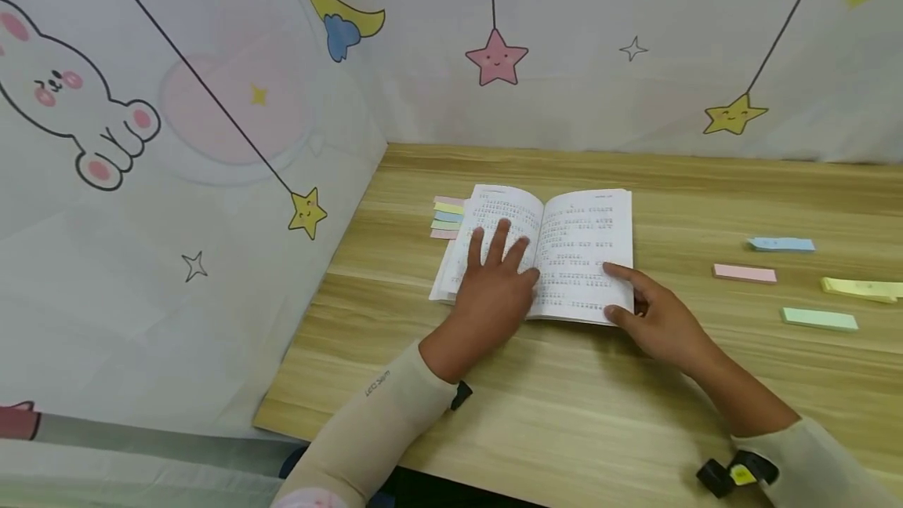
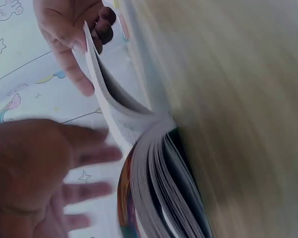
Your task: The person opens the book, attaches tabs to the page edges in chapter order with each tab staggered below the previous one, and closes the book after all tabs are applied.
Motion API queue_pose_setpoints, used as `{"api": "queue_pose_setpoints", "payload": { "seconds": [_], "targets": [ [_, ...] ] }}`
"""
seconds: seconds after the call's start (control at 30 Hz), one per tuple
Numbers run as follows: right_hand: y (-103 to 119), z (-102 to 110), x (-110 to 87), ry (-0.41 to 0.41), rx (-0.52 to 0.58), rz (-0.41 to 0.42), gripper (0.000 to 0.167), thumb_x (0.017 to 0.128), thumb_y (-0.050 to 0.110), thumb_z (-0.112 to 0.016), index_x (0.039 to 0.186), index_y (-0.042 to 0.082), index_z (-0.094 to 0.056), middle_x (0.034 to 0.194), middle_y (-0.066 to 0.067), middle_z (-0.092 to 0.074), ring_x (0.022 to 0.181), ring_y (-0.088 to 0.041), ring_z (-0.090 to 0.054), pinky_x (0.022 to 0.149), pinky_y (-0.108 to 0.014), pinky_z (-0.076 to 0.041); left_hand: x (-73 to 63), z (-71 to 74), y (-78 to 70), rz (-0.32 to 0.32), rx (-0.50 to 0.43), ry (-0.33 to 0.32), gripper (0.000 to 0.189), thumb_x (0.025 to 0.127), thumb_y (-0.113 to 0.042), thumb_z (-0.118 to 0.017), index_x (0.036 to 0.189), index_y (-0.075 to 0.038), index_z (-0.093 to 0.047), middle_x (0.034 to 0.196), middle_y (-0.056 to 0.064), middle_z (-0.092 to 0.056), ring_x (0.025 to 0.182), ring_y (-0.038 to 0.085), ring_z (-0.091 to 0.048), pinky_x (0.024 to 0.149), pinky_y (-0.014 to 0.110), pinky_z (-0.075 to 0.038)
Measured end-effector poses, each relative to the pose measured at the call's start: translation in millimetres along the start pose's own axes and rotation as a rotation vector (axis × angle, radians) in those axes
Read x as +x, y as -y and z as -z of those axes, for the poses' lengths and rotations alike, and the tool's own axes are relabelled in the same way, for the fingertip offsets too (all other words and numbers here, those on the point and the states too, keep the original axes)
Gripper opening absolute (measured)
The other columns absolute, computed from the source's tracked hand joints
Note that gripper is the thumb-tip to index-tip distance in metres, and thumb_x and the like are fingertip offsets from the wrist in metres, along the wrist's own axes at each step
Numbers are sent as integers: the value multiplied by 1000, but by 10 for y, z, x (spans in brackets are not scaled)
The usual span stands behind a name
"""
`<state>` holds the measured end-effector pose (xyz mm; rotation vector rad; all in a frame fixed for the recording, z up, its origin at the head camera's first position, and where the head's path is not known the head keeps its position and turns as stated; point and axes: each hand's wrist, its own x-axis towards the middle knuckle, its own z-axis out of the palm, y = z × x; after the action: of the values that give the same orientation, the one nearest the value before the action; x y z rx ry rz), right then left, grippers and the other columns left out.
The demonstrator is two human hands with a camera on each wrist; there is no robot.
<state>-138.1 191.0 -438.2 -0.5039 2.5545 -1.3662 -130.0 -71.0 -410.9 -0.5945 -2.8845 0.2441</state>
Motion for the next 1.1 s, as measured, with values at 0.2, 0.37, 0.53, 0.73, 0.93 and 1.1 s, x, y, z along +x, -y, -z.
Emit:
{"api": "queue_pose_setpoints", "payload": {
  "seconds": [0.2,0.37,0.53,0.73,0.93,1.1],
  "targets": [
    [-4,-22,32,-24,-40,-14,79,99,22,-70,161,5,-24,114,-23,-70,86,-20,-62,68,-26,-48,5,-11,-43,-86,-160,159,48,94,-61,-65,130,-30,-69,125,-9,-68,134,24,-48,117,58,-15],
    [37,-32,42,-38,-65,-101,88,100,34,-69,159,-3,-15,112,-27,-71,85,-22,-63,70,-33,-46,13,-38,-48,-95,-150,146,40,98,-54,-63,130,-30,-69,123,-9,-68,130,21,-51,116,60,-15],
    [60,-25,23,-59,-81,-99,65,105,39,-59,152,-1,-39,121,-26,-68,99,-29,-64,81,-42,-47,14,-49,-47,-87,-154,158,51,97,-62,-58,135,-29,-64,122,-8,-67,128,20,-52,117,62,-11],
    [65,-14,-1,-58,-25,-90,41,108,39,-52,121,5,-69,108,-13,-71,90,-26,-57,73,-37,-45,22,-41,-50,-109,-170,174,51,94,-61,-64,135,-30,-67,120,-7,-67,128,19,-52,117,62,-10],
    [64,-24,17,-58,-55,-136,39,104,41,-59,92,6,-69,80,-5,-61,72,-22,-50,58,-32,-39,34,-55,-56,-120,-171,191,45,96,-59,-64,132,-32,-69,120,-8,-67,128,19,-52,117,63,-9],
    [51,-36,31,-76,-84,-157,41,102,44,-63,89,6,-71,80,-4,-62,71,-21,-49,58,-32,-38,37,-59,-59,-121,-174,186,42,97,-57,-63,130,-32,-70,118,-8,-67,125,18,-52,117,63,-8]
  ]
}}
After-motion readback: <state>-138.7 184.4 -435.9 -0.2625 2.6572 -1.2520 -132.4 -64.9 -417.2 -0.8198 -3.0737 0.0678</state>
